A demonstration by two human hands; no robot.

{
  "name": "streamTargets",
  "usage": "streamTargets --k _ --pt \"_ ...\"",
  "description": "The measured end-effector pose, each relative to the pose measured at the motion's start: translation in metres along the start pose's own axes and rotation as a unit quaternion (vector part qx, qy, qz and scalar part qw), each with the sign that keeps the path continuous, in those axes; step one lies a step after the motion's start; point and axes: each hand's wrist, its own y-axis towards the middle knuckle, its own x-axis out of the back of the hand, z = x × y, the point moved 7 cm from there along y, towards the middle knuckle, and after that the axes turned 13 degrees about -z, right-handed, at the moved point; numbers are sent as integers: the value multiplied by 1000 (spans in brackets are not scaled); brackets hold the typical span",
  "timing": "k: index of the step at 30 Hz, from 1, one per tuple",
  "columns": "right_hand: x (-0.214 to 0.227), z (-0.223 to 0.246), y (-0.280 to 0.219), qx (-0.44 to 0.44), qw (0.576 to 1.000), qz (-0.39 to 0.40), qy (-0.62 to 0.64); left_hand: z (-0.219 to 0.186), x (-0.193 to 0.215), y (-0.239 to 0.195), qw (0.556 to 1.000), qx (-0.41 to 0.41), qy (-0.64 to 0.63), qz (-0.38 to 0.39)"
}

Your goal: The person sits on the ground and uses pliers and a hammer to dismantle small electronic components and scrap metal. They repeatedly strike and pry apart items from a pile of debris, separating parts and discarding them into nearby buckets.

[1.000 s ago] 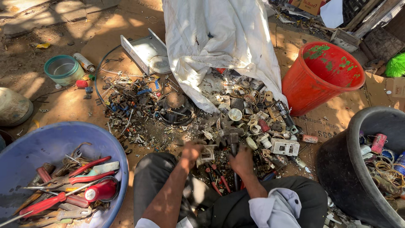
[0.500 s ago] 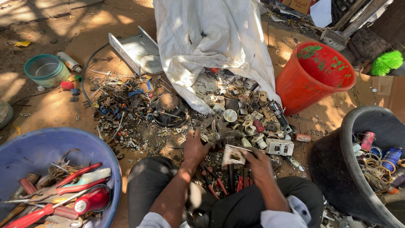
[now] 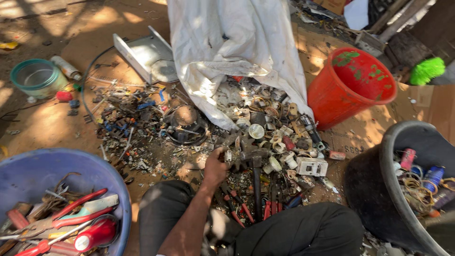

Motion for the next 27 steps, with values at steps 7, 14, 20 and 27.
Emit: streamTargets --k 7,14,20,27 --pt "-51 87 35 170 978 -60 104 -44 2 -33 998 -41 22 42" --pt "-170 127 146 231 950 -131 164 -57 10 -75 993 6 71 94" --pt "-166 135 126 163 959 -73 221 -25 -14 -43 985 72 -86 132" --pt "-148 120 145 121 970 -133 165 19 13 4 985 142 -97 4"
